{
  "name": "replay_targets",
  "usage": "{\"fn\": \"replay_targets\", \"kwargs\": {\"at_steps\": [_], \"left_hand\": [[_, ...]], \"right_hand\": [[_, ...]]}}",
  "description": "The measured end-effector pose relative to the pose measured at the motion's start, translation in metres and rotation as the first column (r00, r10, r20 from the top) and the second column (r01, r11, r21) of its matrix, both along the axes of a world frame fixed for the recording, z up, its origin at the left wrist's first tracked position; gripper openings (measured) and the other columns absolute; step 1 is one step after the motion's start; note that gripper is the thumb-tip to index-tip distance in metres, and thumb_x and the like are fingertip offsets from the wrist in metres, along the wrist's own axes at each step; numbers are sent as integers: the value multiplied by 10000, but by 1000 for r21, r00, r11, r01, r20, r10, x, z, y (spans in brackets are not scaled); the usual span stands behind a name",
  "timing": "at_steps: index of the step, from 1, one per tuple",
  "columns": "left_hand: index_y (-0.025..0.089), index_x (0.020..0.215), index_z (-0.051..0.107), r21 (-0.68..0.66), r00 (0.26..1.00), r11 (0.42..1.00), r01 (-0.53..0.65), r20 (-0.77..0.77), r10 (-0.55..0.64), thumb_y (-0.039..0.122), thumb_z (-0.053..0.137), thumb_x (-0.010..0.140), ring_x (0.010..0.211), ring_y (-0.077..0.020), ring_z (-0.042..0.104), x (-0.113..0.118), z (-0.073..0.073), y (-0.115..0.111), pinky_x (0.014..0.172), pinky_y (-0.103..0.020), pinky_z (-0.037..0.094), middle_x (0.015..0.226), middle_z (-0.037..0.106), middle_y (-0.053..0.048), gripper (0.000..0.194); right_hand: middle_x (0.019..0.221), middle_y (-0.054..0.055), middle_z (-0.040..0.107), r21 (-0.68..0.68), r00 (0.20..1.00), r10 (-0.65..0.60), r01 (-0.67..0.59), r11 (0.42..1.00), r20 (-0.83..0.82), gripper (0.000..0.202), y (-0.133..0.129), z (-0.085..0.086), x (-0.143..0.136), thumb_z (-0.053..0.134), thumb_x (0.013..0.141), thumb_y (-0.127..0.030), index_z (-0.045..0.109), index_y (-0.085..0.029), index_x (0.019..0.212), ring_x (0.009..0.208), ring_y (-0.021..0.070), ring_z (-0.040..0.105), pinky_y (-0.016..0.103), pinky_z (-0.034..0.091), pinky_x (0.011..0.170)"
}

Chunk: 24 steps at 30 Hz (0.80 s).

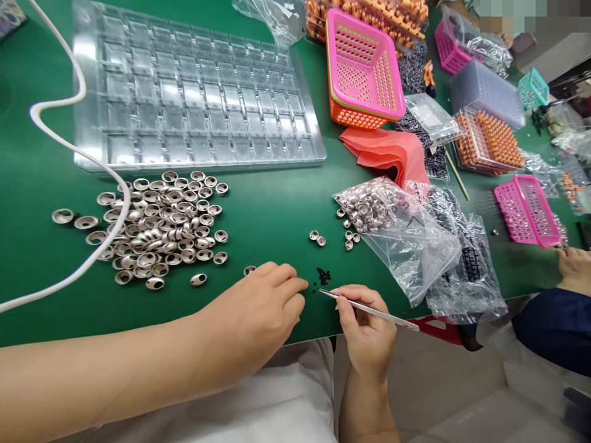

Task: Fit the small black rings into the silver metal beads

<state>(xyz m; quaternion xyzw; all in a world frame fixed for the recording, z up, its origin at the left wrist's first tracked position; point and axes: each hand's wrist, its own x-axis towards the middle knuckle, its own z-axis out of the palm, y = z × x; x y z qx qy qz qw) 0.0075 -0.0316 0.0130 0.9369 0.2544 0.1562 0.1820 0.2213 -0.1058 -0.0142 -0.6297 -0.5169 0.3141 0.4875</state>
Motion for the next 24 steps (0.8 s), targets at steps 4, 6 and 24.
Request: {"fn": "replay_targets", "kwargs": {"at_steps": [4,6,24], "left_hand": [[142,904,679,-90,992,991,-97,74,103,144,557,980,966,-271,608,0,-5,9,781,-418,470,1059,711,-96,144],[141,912,675,-134,988,985,-110,92,123,150,571,982,983,-268,605,1,-7,14,797,-420,477,1064,696,-92,125],[159,917,663,-273,984,955,-118,100,150,157,651,946,993,-254,601,0,-10,23,829,-425,492,1067,676,-72,31]], "right_hand": [[941,29,748,98,996,85,-88,991,35,277,-2,-3,-1,658,878,-29,686,-254,1036,901,174,727,308,619,759],[953,35,749,120,993,98,-105,987,58,301,-3,-4,-1,651,872,-11,681,-250,1053,899,179,726,328,623,768],[918,34,741,190,990,94,-114,975,107,327,-3,-6,-5,658,840,31,678,-222,1045,841,176,719,338,613,714]]}}
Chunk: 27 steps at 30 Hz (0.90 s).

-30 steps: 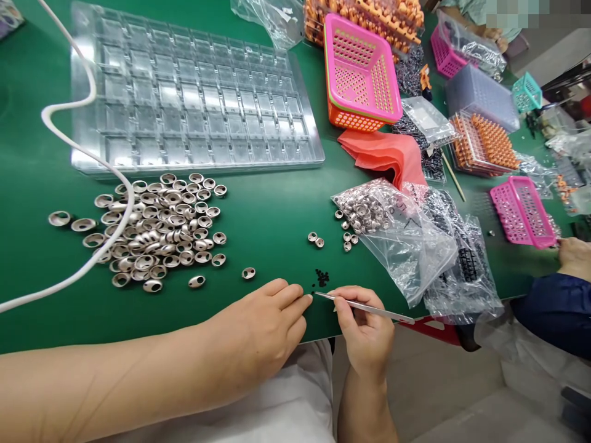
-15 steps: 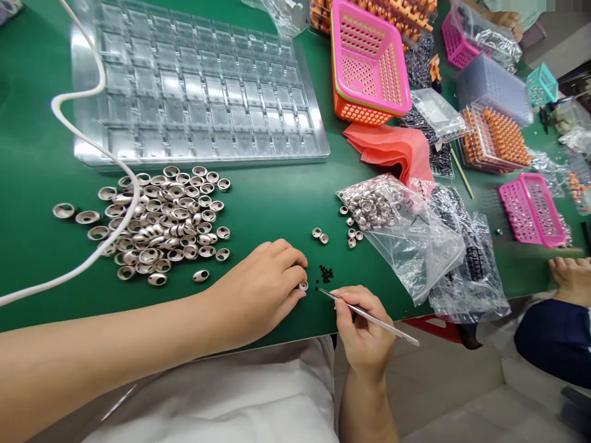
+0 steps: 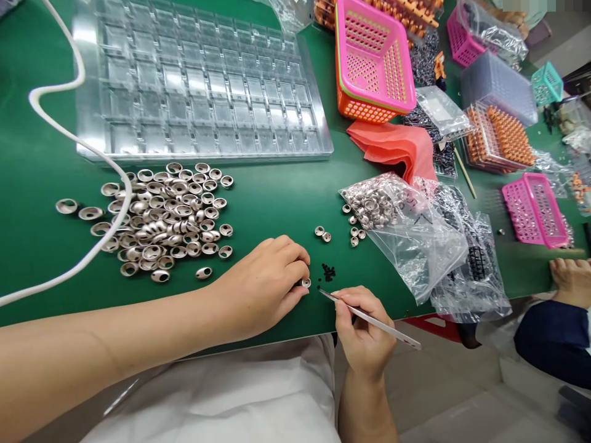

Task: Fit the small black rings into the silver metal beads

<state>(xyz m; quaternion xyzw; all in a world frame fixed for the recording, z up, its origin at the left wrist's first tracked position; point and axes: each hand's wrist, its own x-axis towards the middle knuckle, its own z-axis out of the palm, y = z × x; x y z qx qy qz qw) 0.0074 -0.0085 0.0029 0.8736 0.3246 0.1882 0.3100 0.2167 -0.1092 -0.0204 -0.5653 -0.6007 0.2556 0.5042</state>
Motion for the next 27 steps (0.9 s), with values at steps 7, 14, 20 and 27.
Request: {"fn": "replay_targets", "kwargs": {"at_steps": [7,14,20,27], "left_hand": [[164,928,661,-17,1000,1000,1,-3,-1,162,644,951,1002,-247,595,-1,1,1,845,-420,486,1077,668,-68,28],[165,930,663,-31,1000,1000,5,-4,-5,173,646,954,1010,-244,597,-1,0,1,854,-413,481,1084,671,-69,30],[167,932,661,-21,1000,1000,10,-5,-10,171,643,953,1004,-241,601,-2,0,2,847,-406,482,1079,675,-71,28],[176,924,662,-33,1000,999,3,-10,-3,180,636,955,1012,-246,607,-2,0,1,860,-416,490,1083,678,-73,40]], "right_hand": [[939,35,757,-23,998,60,-59,998,37,353,0,1,1,677,827,34,670,-228,1063,847,182,727,351,613,722],[938,34,752,-22,999,-8,9,1000,51,318,0,-1,0,665,848,12,673,-233,1049,858,175,726,338,616,734],[914,37,748,-36,999,-33,35,999,33,268,0,1,1,658,870,-34,666,-244,1035,843,184,732,348,634,720],[940,48,752,-34,998,-40,42,999,44,281,1,0,1,653,878,-37,662,-249,1061,892,192,735,344,644,719]]}}
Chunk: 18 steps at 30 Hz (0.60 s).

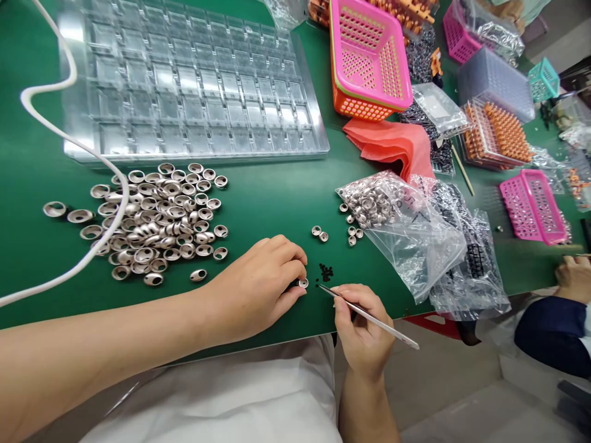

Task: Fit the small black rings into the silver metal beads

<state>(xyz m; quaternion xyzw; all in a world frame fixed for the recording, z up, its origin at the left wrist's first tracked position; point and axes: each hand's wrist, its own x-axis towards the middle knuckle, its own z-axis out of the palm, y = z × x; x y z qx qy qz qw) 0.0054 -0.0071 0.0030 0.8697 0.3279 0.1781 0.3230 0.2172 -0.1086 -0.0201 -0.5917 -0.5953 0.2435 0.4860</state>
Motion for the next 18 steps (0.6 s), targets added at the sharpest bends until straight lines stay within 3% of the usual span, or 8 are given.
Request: {"fn": "replay_targets", "kwargs": {"at_steps": [18], "left_hand": [[191,946,636,-17,998,1000,-26,53,27,177,600,968,997,-230,576,1,-10,-5,862,-401,465,1086,649,-58,44]], "right_hand": [[927,40,764,2,995,50,-50,999,84,268,0,-1,1,648,880,-37,648,-249,1045,855,180,745,327,639,706]]}}
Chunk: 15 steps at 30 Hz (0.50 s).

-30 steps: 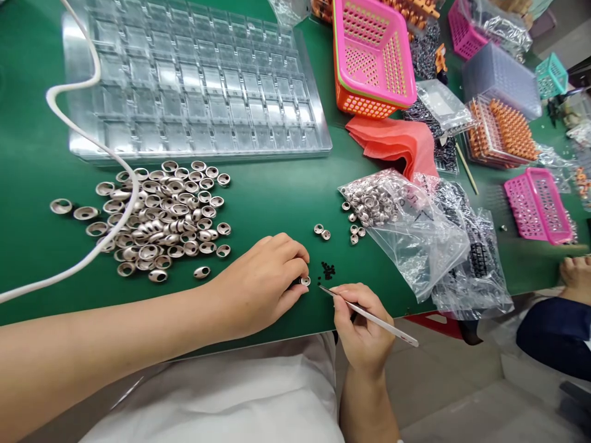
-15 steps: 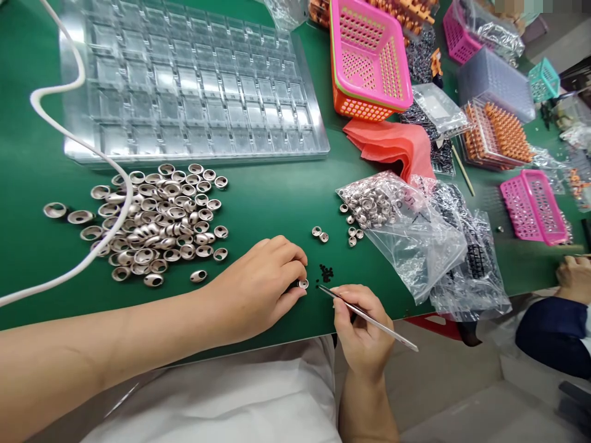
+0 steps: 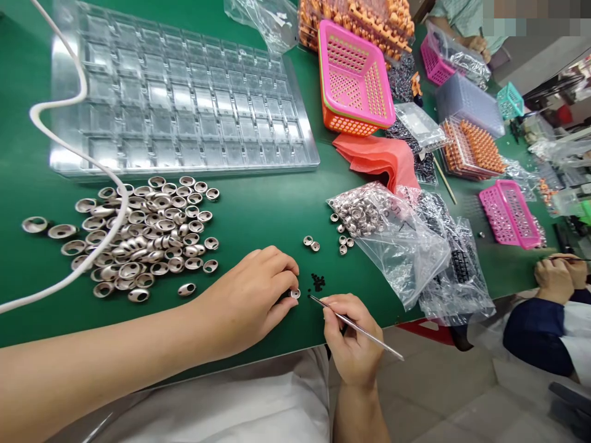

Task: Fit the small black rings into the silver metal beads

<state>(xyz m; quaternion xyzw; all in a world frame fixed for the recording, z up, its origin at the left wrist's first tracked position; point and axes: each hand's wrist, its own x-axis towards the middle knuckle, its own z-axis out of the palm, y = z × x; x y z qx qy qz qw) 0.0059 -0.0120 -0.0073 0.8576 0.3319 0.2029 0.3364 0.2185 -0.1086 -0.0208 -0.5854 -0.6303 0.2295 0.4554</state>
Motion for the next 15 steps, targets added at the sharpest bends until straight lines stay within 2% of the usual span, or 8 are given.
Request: {"fn": "replay_targets", "kwargs": {"at_steps": [10,15], "left_hand": [[209,996,671,-43,999,999,27,-33,-28,188,572,1000,1045,-227,587,-1,3,3,900,-394,475,1116,655,-58,101],[206,992,671,-37,1000,999,-16,4,16,166,583,988,1029,-223,580,2,0,2,881,-395,465,1093,663,-54,96]], "right_hand": [[945,46,753,19,994,-42,44,999,-101,292,-1,4,-2,629,880,-1,656,-240,1046,883,178,739,318,642,722],[948,43,759,40,995,35,-31,999,-95,319,9,5,-7,648,869,3,648,-246,1067,883,180,740,334,642,739]]}}
